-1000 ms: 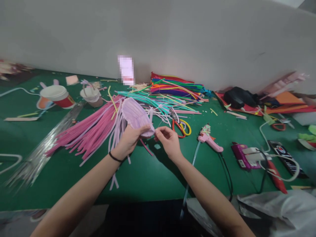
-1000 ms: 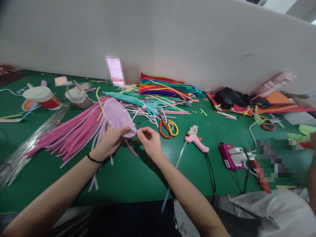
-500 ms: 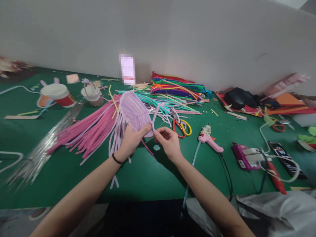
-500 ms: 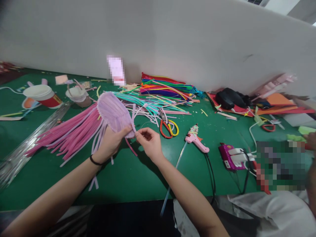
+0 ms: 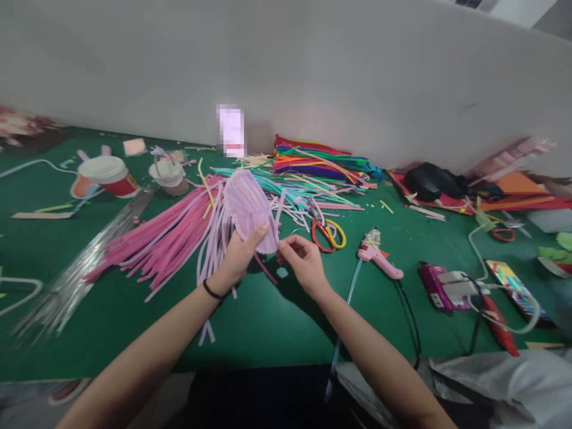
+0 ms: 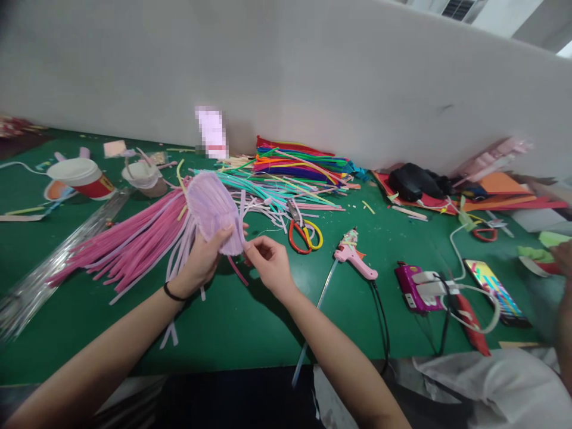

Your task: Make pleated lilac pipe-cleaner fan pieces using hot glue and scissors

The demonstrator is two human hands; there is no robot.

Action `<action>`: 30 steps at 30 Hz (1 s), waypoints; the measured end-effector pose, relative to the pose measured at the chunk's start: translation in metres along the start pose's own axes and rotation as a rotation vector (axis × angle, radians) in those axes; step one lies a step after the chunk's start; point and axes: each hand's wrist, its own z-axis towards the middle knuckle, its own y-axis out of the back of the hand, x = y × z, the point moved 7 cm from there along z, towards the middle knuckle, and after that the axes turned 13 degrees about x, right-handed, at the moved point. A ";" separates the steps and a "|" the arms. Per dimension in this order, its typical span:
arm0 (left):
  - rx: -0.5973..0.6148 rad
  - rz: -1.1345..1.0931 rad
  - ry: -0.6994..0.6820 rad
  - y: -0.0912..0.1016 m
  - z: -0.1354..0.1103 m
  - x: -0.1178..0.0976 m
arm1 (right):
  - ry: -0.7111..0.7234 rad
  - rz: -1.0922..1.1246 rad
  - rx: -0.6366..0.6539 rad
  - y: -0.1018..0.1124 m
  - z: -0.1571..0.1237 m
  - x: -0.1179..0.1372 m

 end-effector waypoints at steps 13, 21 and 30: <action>0.076 -0.131 0.252 0.022 0.006 -0.010 | 0.091 -0.513 0.257 0.004 -0.001 0.005; 0.429 0.063 0.517 0.017 0.001 0.002 | -0.181 0.074 0.176 0.039 0.002 0.011; 0.619 -0.035 0.604 0.011 -0.008 0.013 | -0.196 -1.059 0.172 0.063 -0.020 0.036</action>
